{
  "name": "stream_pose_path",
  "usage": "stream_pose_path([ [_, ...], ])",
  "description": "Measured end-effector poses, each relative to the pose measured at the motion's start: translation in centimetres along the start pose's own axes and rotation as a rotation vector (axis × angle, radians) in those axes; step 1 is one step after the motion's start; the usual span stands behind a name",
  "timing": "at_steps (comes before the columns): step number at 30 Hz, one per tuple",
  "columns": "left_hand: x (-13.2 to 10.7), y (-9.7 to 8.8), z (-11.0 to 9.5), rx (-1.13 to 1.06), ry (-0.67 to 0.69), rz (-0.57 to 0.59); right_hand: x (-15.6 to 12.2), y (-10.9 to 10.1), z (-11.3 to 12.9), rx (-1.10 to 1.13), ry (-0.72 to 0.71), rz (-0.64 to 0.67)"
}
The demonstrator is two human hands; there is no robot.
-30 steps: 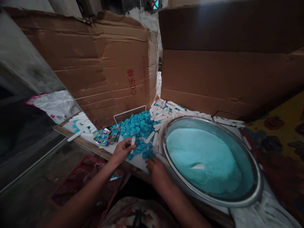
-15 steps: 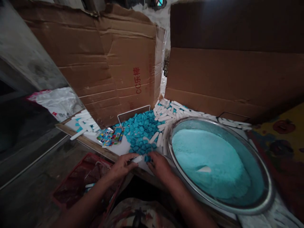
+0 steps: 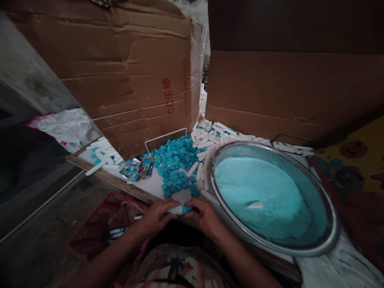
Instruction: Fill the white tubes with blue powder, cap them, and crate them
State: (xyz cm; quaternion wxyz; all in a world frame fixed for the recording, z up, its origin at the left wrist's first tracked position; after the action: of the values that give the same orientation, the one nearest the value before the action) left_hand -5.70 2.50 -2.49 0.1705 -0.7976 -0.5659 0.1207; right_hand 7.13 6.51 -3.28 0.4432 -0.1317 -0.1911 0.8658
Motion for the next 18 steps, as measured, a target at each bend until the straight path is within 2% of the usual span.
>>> stream_pose_path([
  [5, 0.0, 1.2, 0.4, 0.097, -0.1, 0.128, -1.1, 1.4, -2.2, 0.307, 0.166, 0.141],
  [9, 0.3, 2.1, 0.3, 0.256, -0.135, 0.233, -1.8, 1.7, -2.1, 0.335, 0.245, 0.191],
  [14, 0.5, 3.0, 0.8, 0.541, -0.209, 0.21, -2.2, 1.8, -1.5, 0.319, 0.317, 0.237],
  [18, 0.6, 4.1, 0.3, 0.573, -0.166, 0.236, -2.7, 2.2, -2.0, 0.377, 0.394, 0.243],
])
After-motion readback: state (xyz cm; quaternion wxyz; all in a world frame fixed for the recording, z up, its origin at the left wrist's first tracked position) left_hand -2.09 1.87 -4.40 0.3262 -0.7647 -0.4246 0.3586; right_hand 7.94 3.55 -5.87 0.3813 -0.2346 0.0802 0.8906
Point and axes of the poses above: each hand's wrist, its own x-axis towards the middle knuckle, its own y-axis out of the palm, z = x × y, the point moved 7 cm from there along x, towards the middle knuckle, and after that the axes turned 14 degrees about -x, right-handed, at the moved point
